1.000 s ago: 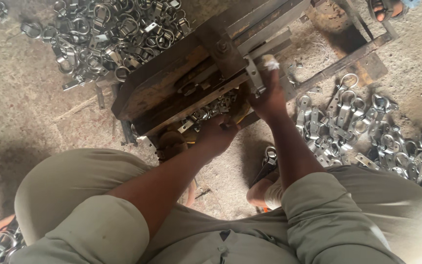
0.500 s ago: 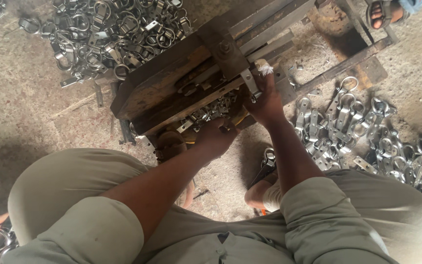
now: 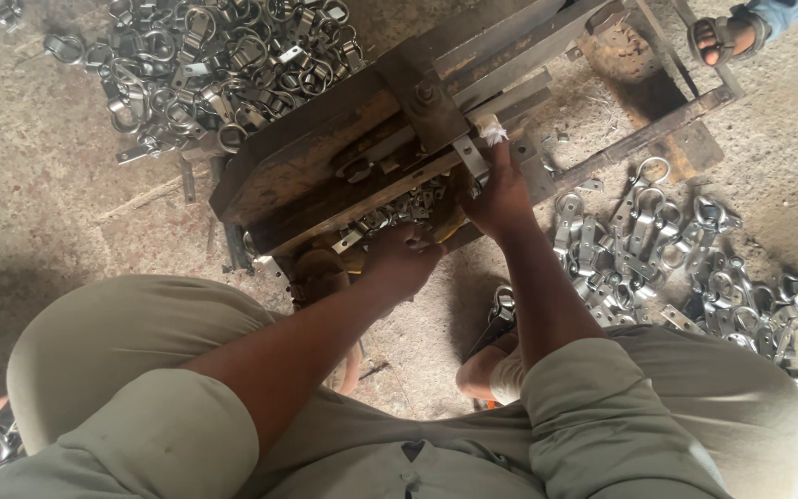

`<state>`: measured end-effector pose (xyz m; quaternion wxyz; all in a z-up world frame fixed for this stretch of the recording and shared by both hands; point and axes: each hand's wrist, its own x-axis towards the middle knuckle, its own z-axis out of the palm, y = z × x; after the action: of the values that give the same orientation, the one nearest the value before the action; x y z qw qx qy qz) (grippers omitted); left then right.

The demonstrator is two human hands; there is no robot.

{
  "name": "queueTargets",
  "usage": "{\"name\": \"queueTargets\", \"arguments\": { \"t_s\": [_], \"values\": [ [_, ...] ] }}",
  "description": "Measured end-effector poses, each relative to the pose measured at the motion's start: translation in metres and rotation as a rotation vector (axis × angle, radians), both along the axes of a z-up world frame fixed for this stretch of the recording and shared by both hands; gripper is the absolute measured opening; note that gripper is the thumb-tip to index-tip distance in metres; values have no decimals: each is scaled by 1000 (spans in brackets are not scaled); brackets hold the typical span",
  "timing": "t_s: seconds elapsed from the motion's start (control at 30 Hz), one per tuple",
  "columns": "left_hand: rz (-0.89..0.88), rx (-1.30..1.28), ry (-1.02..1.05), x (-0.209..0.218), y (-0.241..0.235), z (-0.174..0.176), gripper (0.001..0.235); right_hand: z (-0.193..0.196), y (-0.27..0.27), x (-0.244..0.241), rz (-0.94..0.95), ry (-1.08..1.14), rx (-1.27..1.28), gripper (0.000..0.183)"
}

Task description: The person assembles metal hardware by fitting a ring into a bracket within a manual press and pulling the lever, then removes the piece and places it on a pile.

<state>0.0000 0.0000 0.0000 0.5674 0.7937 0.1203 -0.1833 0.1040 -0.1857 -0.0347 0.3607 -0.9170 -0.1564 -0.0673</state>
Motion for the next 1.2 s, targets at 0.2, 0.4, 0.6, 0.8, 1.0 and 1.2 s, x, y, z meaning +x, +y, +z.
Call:
{"name": "queueTargets", "arguments": {
  "t_s": [0.2, 0.4, 0.6, 0.8, 1.0, 1.2],
  "values": [
    [37, 52, 70, 2, 2, 8, 27, -1, -3, -8, -91, -27, 41, 60],
    [22, 82, 116, 2, 8, 16, 28, 2, -6, -14, -132, -31, 2, 66],
    [7, 89, 107, 2, 11, 18, 30, -1, -12, -13, -237, 45, -37, 58],
    [2, 46, 170, 0, 10, 25, 29, -3, -16, -6, -347, 52, 38, 57],
    [-29, 54, 145, -1, 9, 19, 29, -23, -25, 6, -351, -122, -40, 62],
    [-52, 36, 83, -3, 7, 8, 32, -44, -29, 12, -325, -240, -22, 72]
  ]
}}
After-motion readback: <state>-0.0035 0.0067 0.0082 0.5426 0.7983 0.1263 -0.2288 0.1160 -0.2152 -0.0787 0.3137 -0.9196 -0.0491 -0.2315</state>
